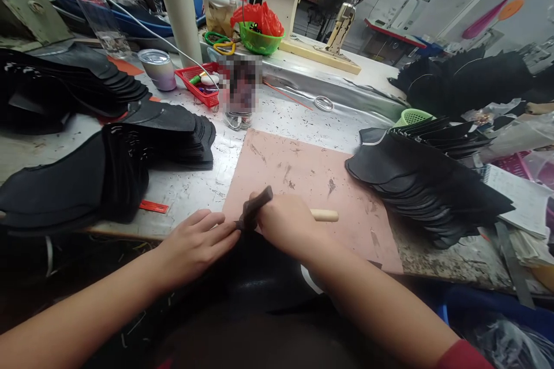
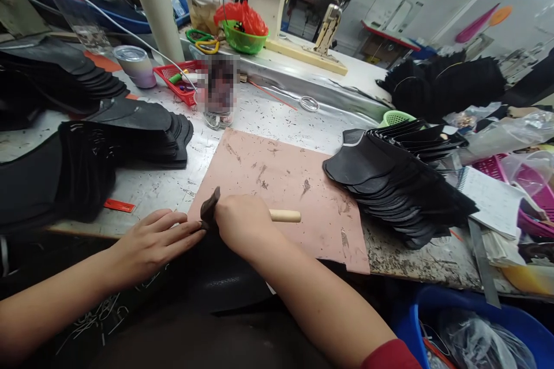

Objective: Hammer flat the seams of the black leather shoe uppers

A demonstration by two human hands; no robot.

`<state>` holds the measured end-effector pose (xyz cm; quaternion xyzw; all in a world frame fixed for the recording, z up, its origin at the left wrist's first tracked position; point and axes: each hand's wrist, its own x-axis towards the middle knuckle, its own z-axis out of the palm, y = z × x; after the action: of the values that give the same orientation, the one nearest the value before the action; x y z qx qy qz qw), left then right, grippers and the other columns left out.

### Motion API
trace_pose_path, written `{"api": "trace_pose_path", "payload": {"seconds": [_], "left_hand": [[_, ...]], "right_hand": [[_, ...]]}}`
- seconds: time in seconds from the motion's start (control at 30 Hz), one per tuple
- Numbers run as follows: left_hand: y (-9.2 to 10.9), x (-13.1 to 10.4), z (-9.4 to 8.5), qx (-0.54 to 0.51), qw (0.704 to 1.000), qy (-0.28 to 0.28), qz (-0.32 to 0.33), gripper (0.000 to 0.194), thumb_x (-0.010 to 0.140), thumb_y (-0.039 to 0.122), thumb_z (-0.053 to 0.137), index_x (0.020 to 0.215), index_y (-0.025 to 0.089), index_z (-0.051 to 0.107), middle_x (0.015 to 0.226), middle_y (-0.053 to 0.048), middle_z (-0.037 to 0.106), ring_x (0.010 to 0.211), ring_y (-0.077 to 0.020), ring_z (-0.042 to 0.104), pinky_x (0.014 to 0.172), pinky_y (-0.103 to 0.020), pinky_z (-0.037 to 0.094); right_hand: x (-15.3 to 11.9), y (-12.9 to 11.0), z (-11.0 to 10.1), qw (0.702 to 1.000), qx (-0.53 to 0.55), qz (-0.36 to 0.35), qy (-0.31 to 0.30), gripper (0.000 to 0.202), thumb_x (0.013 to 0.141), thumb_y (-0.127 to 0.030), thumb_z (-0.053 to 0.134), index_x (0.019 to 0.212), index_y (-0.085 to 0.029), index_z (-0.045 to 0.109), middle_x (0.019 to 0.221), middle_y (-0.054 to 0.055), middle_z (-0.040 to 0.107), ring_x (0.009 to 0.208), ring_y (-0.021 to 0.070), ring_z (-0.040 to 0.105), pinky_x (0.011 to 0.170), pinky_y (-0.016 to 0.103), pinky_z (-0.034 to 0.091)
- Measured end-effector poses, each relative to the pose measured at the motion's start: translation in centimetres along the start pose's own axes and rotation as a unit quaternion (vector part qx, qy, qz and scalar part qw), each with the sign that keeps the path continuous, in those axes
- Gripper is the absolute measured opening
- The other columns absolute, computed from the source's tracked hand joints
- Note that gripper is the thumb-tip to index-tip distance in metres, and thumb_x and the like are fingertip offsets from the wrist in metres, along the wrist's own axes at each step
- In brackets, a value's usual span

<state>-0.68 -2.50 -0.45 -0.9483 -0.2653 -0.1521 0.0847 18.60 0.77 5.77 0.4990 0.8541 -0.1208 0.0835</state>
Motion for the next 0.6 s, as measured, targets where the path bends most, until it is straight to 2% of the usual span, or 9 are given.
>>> {"api": "trace_pose_path", "payload": {"seconds": [0.07, 0.17, 0.23, 0.33, 0.43, 0.53, 0.6], "left_hand": [[0.4, -0.2, 0.0, 0.011, 1.000, 0.005, -0.016, 0.035, 0.082, 0.002, 0.034, 0.100, 0.017, 0.060, 0.095, -0.005, 0.065, 0.084, -0.0203, 0.052, 0.075, -0.034, 0.038], [1.1, 0.2, -0.3, 0.014, 0.999, 0.001, -0.053, 0.033, 0.083, 0.005, 0.033, 0.095, 0.017, 0.061, 0.088, -0.006, 0.065, 0.078, -0.0199, 0.053, 0.071, -0.034, 0.039], [2.0, 1.5, -0.8, -0.027, 0.997, 0.001, -0.069, 0.030, 0.083, 0.008, 0.034, 0.091, 0.017, 0.061, 0.084, -0.006, 0.064, 0.075, -0.0191, 0.054, 0.068, -0.032, 0.040], [4.7, 4.9, -1.5, -0.167, 0.984, -0.032, -0.055, 0.021, 0.083, 0.022, 0.043, 0.096, 0.017, 0.059, 0.085, -0.006, 0.063, 0.076, -0.0186, 0.056, 0.069, -0.030, 0.043], [8.0, 8.5, -1.3, -0.239, 0.963, -0.126, 0.023, 0.031, 0.077, 0.038, 0.056, 0.097, 0.016, 0.057, 0.084, -0.006, 0.065, 0.074, -0.0187, 0.058, 0.067, -0.029, 0.046], [9.5, 10.6, -0.5, -0.201, 0.953, -0.206, 0.098, 0.013, 0.072, 0.023, 0.061, 0.082, 0.015, 0.058, 0.068, -0.004, 0.064, 0.059, -0.0162, 0.057, 0.054, -0.025, 0.044], [8.9, 11.1, -0.7, -0.179, 0.950, -0.235, 0.102, 0.007, 0.068, 0.014, 0.062, 0.072, 0.016, 0.057, 0.059, -0.001, 0.062, 0.050, -0.0143, 0.055, 0.047, -0.024, 0.041]], "right_hand": [[0.4, -0.1, 0.1, 1.000, -0.002, -0.003, 0.006, 0.015, 0.078, -0.018, 0.046, 0.081, -0.022, 0.060, 0.065, 0.000, 0.063, 0.058, 0.0143, 0.057, 0.048, 0.024, 0.029], [0.9, -0.1, 0.7, 0.998, 0.020, 0.001, 0.058, 0.016, 0.079, -0.022, 0.046, 0.087, -0.022, 0.060, 0.068, 0.001, 0.064, 0.059, 0.0140, 0.057, 0.049, 0.023, 0.030], [1.0, 0.1, 1.1, 0.998, 0.045, 0.009, 0.053, 0.016, 0.078, -0.025, 0.048, 0.087, -0.020, 0.060, 0.069, 0.001, 0.065, 0.058, 0.0141, 0.057, 0.048, 0.023, 0.030], [0.8, 1.3, 1.2, 0.995, 0.074, 0.053, 0.040, 0.017, 0.075, -0.025, 0.050, 0.086, -0.020, 0.062, 0.071, 0.002, 0.066, 0.060, 0.0160, 0.058, 0.048, 0.024, 0.030], [-0.3, 3.8, 0.5, 0.982, 0.109, 0.129, 0.085, 0.024, 0.077, -0.020, 0.045, 0.092, -0.022, 0.063, 0.081, 0.003, 0.068, 0.070, 0.0177, 0.060, 0.052, 0.023, 0.032], [-2.8, 7.8, 0.6, 0.961, 0.109, 0.229, 0.109, 0.028, 0.081, -0.022, 0.040, 0.090, -0.023, 0.066, 0.088, 0.005, 0.069, 0.078, 0.0199, 0.062, 0.057, 0.024, 0.036], [-5.0, 11.5, 1.6, 0.950, 0.099, 0.268, 0.123, 0.030, 0.082, -0.026, 0.038, 0.090, -0.025, 0.067, 0.092, 0.005, 0.068, 0.084, 0.0218, 0.061, 0.062, 0.025, 0.039]]}}
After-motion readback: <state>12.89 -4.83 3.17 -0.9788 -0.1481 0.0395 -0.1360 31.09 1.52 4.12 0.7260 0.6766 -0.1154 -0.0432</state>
